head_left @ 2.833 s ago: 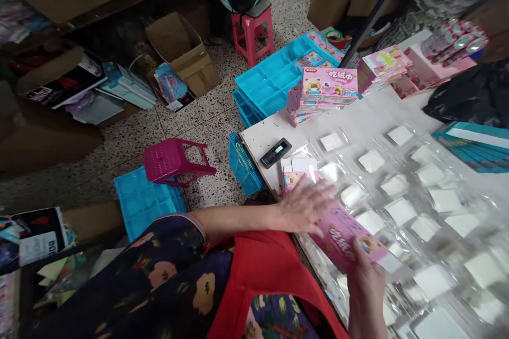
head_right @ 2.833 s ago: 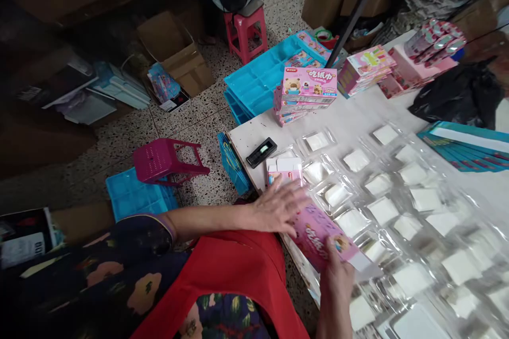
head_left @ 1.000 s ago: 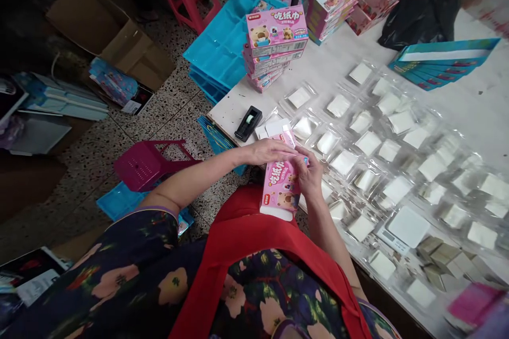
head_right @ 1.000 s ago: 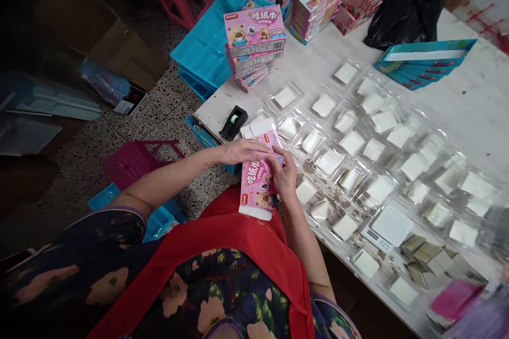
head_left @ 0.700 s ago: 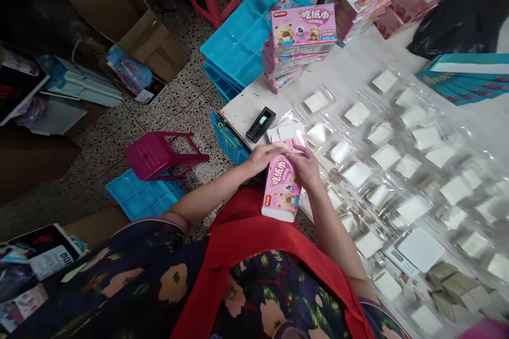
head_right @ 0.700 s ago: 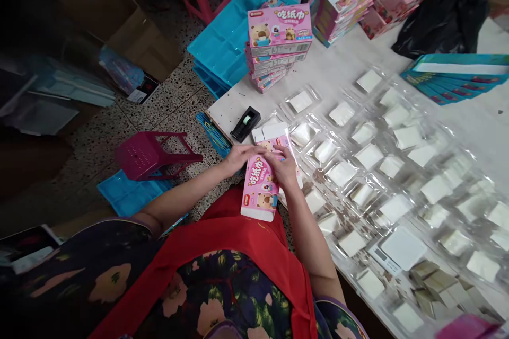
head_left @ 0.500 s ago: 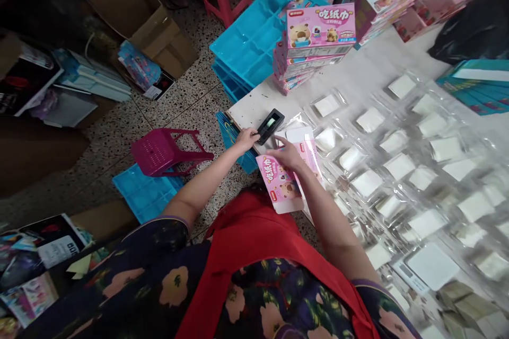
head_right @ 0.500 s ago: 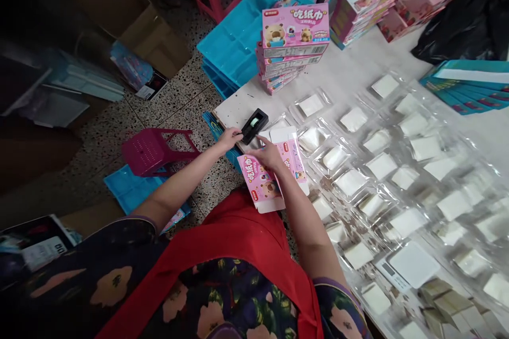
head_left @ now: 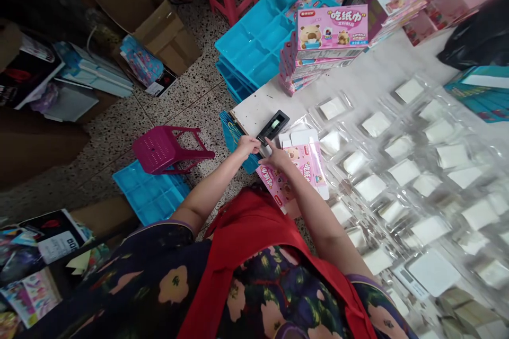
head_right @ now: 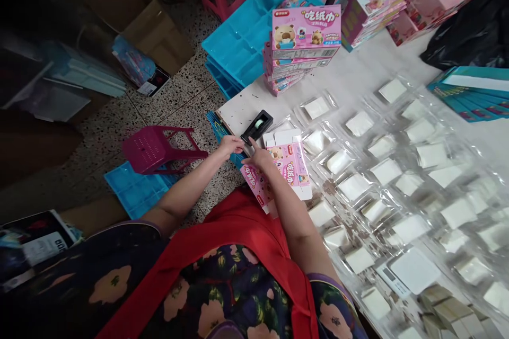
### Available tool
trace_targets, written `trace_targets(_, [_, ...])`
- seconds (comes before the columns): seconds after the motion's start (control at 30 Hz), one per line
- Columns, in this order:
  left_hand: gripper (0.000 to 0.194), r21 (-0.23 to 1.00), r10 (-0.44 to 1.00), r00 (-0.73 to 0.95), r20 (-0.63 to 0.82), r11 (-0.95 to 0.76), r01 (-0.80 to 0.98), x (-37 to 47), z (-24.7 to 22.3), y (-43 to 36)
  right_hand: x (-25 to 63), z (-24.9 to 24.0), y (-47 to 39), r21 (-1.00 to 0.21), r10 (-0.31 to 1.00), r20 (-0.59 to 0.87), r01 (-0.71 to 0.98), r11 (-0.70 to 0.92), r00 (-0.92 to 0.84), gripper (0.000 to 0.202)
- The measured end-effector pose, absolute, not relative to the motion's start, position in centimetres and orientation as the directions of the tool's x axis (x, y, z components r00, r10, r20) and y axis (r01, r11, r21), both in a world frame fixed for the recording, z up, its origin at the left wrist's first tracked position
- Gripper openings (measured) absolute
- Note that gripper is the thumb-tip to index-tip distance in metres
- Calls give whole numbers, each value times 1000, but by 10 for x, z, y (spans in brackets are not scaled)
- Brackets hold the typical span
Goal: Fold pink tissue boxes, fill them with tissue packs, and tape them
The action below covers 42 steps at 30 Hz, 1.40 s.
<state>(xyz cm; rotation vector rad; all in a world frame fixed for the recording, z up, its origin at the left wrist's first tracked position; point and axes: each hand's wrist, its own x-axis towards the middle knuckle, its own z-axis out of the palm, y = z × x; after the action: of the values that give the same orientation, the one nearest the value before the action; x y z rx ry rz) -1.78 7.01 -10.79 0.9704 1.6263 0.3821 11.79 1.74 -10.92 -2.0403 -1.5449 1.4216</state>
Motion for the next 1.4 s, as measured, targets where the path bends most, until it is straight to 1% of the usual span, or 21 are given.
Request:
trace_targets(0.07, [16, 667, 744, -55, -666, 627, 403, -25, -106, 67, 123, -89, 15, -562, 784, -620, 683, -466, 25, 104])
trace_targets(0.13, [17, 670, 749, -78, -658, 630, 392, -31, -94, 63, 132, -59, 4, -573, 824, -553, 660, -486, 126, 95])
trace_targets(0.2, [11, 705, 769, -75, -635, 616, 352, -34, -67, 52, 141, -24, -15, -673, 891, -362, 585, -453, 273, 82])
trace_targets(0.3, [19, 861, 866, 13, -500, 495, 112, -26, -5, 19, 144, 17, -49, -770, 923, 38, 600, -217, 382, 68])
trace_targets(0.4, [31, 911, 926, 103, -364, 377, -166, -4, 46, -25, 135, 32, -75, -726, 854, 382, 687, 39, 354, 71])
trace_targets(0.5, [61, 915, 927, 187, -325, 358, -185, 14, 56, -50, 130, 30, -85, -685, 766, 532, 715, 140, 360, 74])
trace_targets(0.57, [79, 977, 954, 213, -209, 211, 16, 17, 49, -49, 133, 30, -87, -702, 753, 525, 702, 119, 397, 71])
trace_targets(0.6, [83, 983, 969, 225, -99, 61, 170, 16, 46, -44, 136, 31, -88, -719, 760, 498, 689, 92, 418, 69])
trace_targets(0.63, [83, 937, 965, 262, 32, -121, 328, 15, 45, -37, 140, 34, -90, -735, 771, 466, 675, 63, 435, 66])
trace_targets(0.7, [73, 709, 861, 436, 261, -478, 519, 12, 48, -21, 148, 43, -95, -768, 801, 399, 639, 25, 447, 61])
trace_targets(0.77, [58, 507, 673, 640, 371, -724, 467, 12, 55, -11, 154, 53, -100, -817, 838, 330, 576, 22, 435, 55])
trace_targets(0.83, [44, 424, 525, 710, 470, -839, 340, 15, 59, -13, 161, 60, -106, -909, 860, 225, 416, 17, 459, 54])
trace_targets(0.9, [39, 368, 439, 666, 603, -894, 257, 20, 56, -27, 168, 61, -110, -996, 857, 20, 87, -28, 516, 55])
trace_targets(0.93, [39, 336, 406, 640, 652, -912, 236, 22, 52, -38, 172, 59, -112, -991, 852, -115, -118, -63, 510, 55])
trace_targets(1.0, [34, 288, 348, 649, 677, -936, 202, 28, 39, -62, 181, 51, -116, -877, 842, -349, -459, -139, 411, 60])
trace_targets(1.03, [30, 291, 339, 685, 644, -938, 190, 30, 33, -72, 185, 45, -120, -809, 834, -423, -562, -172, 355, 67])
trace_targets(1.1, [18, 375, 369, 765, 528, -910, 180, 34, 23, -87, 194, 34, -128, -742, 821, -485, -639, -204, 301, 83])
trace_targets(1.2, [11, 694, 525, 799, 292, -691, 201, 42, 17, -80, 210, 21, -149, -786, 824, -459, -584, -202, 333, 100])
trace_targets(1.3, [23, 950, 794, 606, -46, -152, 272, 63, 16, -48, 230, 18, -177, -843, 870, -409, -478, -245, 275, 103])
trace_targets(1.33, [31, 968, 819, 544, -185, 57, 244, 75, 15, -38, 236, 18, -186, -861, 882, -405, -426, -279, 240, 100])
trace_targets(1.4, [47, 908, 745, 530, -404, 398, 133, 106, 11, -29, 243, 19, -202, -900, 873, -422, -232, -370, 245, 92])
